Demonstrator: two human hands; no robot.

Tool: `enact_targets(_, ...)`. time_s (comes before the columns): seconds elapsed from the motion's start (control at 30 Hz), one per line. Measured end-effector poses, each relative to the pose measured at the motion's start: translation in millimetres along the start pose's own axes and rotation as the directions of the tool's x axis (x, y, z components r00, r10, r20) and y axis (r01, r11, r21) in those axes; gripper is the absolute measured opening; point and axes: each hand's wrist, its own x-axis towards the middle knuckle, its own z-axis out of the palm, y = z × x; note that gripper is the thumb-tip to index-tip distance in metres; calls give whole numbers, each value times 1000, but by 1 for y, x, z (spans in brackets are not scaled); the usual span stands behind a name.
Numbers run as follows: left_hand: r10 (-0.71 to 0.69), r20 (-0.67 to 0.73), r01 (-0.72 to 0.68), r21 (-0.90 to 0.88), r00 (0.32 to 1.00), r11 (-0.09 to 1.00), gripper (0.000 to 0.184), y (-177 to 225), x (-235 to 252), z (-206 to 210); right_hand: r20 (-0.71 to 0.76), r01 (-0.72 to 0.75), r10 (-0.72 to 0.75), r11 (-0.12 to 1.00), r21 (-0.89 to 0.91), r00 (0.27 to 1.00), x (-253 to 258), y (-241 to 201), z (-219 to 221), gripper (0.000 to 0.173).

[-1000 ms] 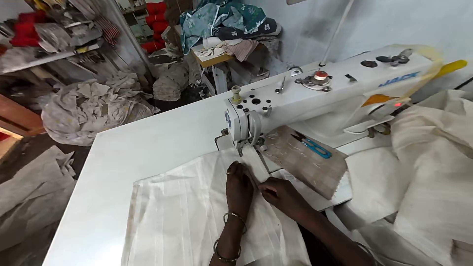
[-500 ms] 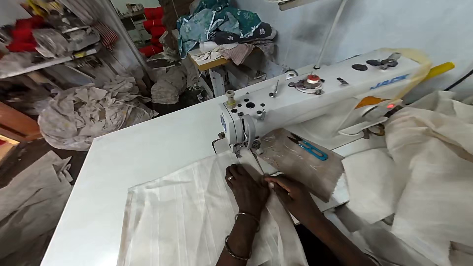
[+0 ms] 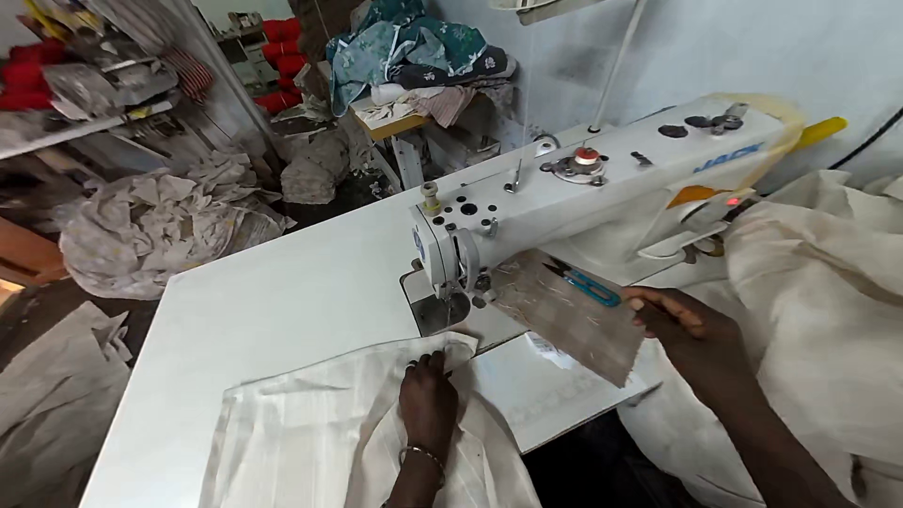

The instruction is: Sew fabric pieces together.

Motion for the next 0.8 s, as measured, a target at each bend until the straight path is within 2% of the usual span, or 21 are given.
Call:
enact_targets(0.07, 18, -45, -18, -8, 999, 1000, 25, -4, -3, 0, -5, -10, 10, 1000, -9, 1000, 0, -1, -1, 25)
enact_targets(0.13, -28, -50, 25, -62, 998, 998, 26, -6, -9, -5, 31, 8, -8, 1000, 0, 999, -9, -7, 4, 26)
enact_targets(0.27, -186, -5, 170, -377, 983, 910, 31, -21, -12, -16, 202, 158, -152, 987, -13, 968, -35, -19, 47, 24)
enact_targets(0.33, -263, 14, 230, -534, 965, 813, 30, -25, -9, -17, 333, 229, -203, 973, -41, 921, -37, -31, 81, 23)
enact_targets(0.4, -332, 42, 278, -651, 942, 707, 28, -22, -7, -15, 482, 277, -226, 960, -36, 847, -31, -44, 118, 30)
enact_targets(0.5, -385, 47, 287, -750, 922, 596, 27, -17, -8, -15, 552, 433, -353, 901, -17, 756, -30, -54, 177, 37)
enact_targets(0.6, -426, -2, 257, -795, 905, 550, 25, -15, -8, -15, 535, 484, -411, 875, 4, 738, -35, -62, 200, 33)
enact_targets(0.73, -436, -30, 217, -835, 899, 506, 23, -12, -7, -12, 430, 568, -531, 821, 50, 730, -31, -62, 195, 21)
enact_targets(0.8, -435, -49, 201, -837, 899, 509, 22, -10, -7, -8, 477, 444, -439, 889, 110, 762, -30, -65, 191, 20)
